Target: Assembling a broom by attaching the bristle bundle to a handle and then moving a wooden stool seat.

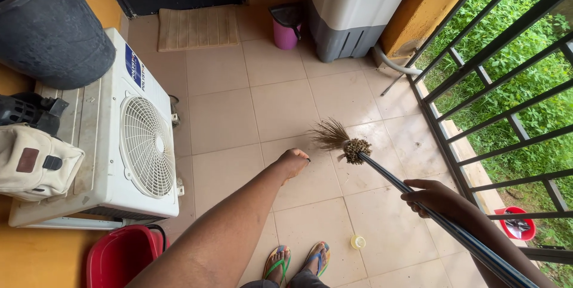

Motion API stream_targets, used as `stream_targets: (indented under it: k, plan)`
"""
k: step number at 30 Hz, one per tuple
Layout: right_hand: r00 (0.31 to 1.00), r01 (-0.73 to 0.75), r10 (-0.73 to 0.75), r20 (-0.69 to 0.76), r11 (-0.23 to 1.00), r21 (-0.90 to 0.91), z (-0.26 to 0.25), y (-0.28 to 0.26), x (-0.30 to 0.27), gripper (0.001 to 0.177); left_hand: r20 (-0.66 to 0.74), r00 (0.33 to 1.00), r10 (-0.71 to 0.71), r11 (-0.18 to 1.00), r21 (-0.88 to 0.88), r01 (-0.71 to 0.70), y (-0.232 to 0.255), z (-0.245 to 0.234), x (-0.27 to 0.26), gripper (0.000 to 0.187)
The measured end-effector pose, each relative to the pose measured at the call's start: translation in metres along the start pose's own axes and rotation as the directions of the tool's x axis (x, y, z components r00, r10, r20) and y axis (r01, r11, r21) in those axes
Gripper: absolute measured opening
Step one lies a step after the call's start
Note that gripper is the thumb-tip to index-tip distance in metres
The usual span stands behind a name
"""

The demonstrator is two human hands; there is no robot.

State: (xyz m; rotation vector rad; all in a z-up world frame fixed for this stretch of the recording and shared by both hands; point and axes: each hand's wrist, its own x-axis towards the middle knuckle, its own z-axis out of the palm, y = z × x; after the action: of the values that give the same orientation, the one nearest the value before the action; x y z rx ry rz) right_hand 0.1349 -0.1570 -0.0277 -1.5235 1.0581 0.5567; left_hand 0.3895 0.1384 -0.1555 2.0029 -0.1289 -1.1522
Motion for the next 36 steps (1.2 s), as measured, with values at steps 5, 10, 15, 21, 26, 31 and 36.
stream_targets:
  k: [5,10,15,21,26,31,36]
  plan:
    - [0.994,0.094,-0.083,0.065,0.979,-0.181,0.045,-0.055,0.000,0.064,-0.001,1.000,0.002,0.999,-0.033,-0.002,0.027,0.021,0.003,0.025]
    - [0.975,0.159,-0.123,0.184,0.968,-0.196,0.078,-0.068,0.018,0.061,0.018,1.000,-0.006,0.998,-0.063,0.007,0.051,0.051,0.007,0.027]
    - [0.973,0.136,-0.071,0.219,0.945,-0.297,0.063,-0.053,0.041,0.060,0.028,0.999,-0.031,0.998,-0.062,0.032,0.061,0.058,0.021,0.030]
    - [0.988,0.020,0.003,0.156,0.989,-0.144,-0.025,0.009,0.099,0.066,0.018,0.998,-0.063,0.997,-0.036,0.063,0.066,0.073,0.034,0.030]
    - [0.996,0.013,-0.005,0.089,0.997,-0.083,-0.069,0.008,0.077,0.065,0.058,0.997,-0.053,0.998,-0.036,0.055,0.085,0.098,0.030,0.032]
    - [0.989,0.144,-0.133,0.069,0.969,-0.203,-0.057,-0.056,0.029,0.063,0.203,0.973,-0.110,0.983,-0.125,0.137,0.116,0.113,0.019,0.041]
    - [0.954,0.257,-0.215,0.208,0.944,-0.205,-0.003,-0.100,0.022,0.061,0.233,0.962,-0.143,0.908,-0.355,0.221,0.144,0.105,0.007,0.037]
